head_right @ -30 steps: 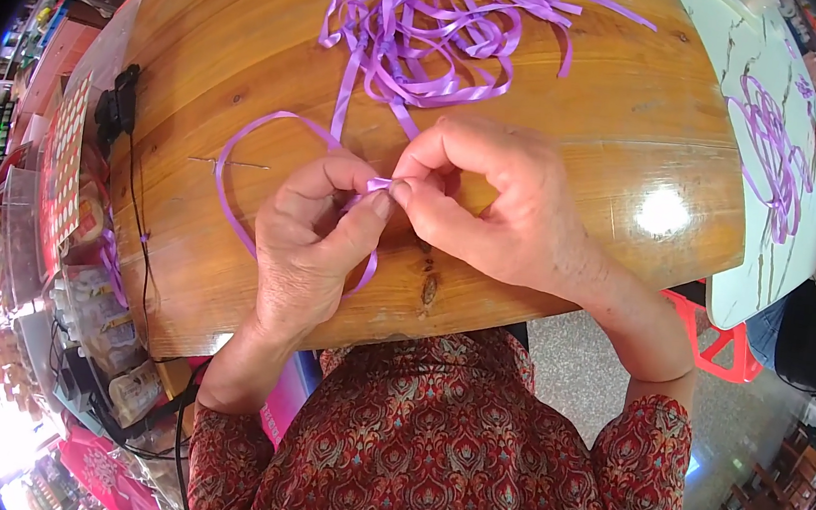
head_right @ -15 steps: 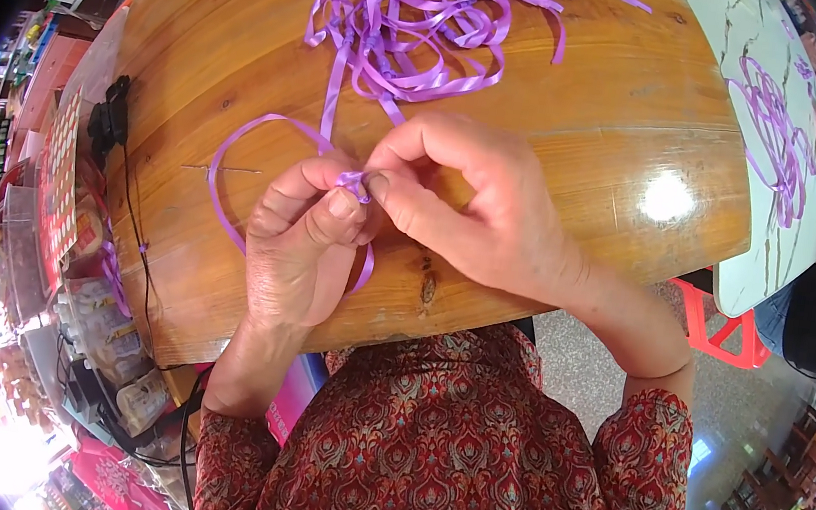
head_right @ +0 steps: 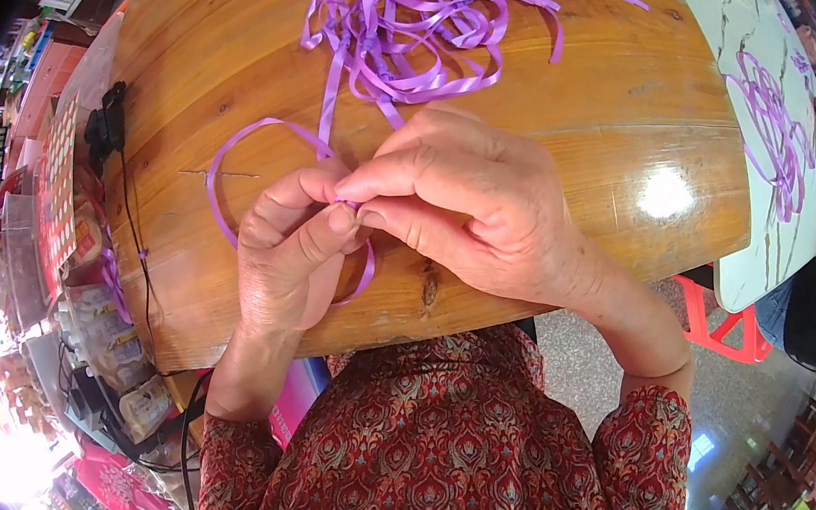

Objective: The person picks up a purple ribbon and ties a series of knots along its length by hand. After finishing one ribbon, they set it aside and repeat the process with another ribbon from the pile.

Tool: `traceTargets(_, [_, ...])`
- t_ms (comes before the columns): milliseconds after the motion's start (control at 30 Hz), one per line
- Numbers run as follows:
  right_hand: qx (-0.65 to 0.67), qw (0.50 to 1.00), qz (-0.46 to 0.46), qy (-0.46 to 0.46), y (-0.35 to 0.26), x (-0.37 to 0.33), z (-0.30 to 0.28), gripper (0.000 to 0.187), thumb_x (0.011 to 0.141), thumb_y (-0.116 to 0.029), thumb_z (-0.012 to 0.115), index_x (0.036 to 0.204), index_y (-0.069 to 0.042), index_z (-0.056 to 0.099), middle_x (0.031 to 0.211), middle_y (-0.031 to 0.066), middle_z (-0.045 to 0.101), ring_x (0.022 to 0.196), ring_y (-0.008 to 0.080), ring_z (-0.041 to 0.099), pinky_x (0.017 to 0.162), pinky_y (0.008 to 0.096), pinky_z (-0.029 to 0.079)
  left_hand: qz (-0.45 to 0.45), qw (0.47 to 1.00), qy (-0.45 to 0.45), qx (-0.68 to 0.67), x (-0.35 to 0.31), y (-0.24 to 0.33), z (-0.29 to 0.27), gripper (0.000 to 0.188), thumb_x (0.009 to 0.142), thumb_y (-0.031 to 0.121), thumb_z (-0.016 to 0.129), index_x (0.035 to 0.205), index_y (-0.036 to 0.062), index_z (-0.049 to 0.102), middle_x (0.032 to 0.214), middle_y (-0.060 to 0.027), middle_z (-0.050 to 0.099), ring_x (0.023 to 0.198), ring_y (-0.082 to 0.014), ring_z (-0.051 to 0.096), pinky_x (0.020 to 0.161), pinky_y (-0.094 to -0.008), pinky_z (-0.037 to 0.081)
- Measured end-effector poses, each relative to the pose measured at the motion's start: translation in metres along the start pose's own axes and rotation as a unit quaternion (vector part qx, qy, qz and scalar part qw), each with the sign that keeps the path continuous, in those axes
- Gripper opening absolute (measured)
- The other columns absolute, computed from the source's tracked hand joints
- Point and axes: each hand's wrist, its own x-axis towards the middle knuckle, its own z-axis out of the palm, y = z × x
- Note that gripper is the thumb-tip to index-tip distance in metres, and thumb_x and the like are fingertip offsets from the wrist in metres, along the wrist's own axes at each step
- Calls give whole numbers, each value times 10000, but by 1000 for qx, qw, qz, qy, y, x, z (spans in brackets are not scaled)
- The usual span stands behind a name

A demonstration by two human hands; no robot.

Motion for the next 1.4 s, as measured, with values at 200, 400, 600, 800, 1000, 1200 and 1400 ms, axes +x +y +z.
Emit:
traceTargets(200, [62, 998, 27, -21, 4, -1, -6, 218, 703, -9, 744, 911, -36, 684, 822, 57, 616, 697, 178, 571, 603, 275, 444, -25, 999, -11, 26, 0, -1, -1, 82, 844, -19, 632, 902, 38, 623, 817, 33, 563, 649, -16, 475, 527, -151, 370])
traceTargets(400, [27, 999, 8, -33, 2, -3, -9, 156, 730, 23, 693, 871, -39, 668, 864, 71, 604, 730, 180, 564, 618, 277, 440, -42, 999, -12, 8, 2, -2, 2, 104, 838, -22, 638, 930, 21, 618, 855, 19, 568, 807, -63, 521, 730, -195, 422])
traceTargets(600, [76, 994, 72, -6, 3, -6, -8, 107, 752, 34, 628, 839, -18, 594, 856, 93, 590, 767, 179, 562, 687, 291, 436, -41, 998, -47, 22, 2, -1, 2, 174, 829, -35, 644, 987, 26, 602, 874, 23, 572, 802, -54, 518, 716, -191, 421])
traceTargets(800, [90, 989, 114, -10, 2, -7, -9, 99, 759, 26, 635, 836, -16, 588, 855, 91, 587, 771, 167, 556, 715, 273, 417, 3, 998, 16, 53, -3, -4, 7, 181, 830, -39, 648, 992, 34, 616, 882, 16, 602, 769, -35, 524, 671, -172, 421])
traceTargets(1000, [64, 993, 92, -29, 3, -7, -14, 135, 761, 12, 660, 886, -7, 612, 899, 105, 599, 804, 185, 571, 726, 282, 430, 24, 989, 36, 138, -7, -3, 7, 135, 829, -7, 668, 960, 25, 655, 802, 26, 631, 686, -12, 510, 606, -160, 410])
traceTargets(1200, [-49, 997, -40, -33, -2, -1, -16, 404, 699, -52, 743, 1092, -42, 649, 1025, 99, 608, 825, 215, 575, 719, 324, 458, 27, 988, 15, 151, -6, -7, 4, 99, 832, 0, 667, 928, 21, 670, 802, 25, 628, 683, -10, 495, 591, -171, 401])
traceTargets(1400, [-132, 976, -131, -111, 0, -5, -18, 455, 601, -84, 735, 1039, 14, 662, 852, 88, 593, 670, 213, 551, 528, 307, 446, 39, 980, -43, 190, -1, -4, -3, 84, 844, 4, 646, 925, 1, 666, 762, 13, 571, 670, -37, 471, 586, -189, 377])
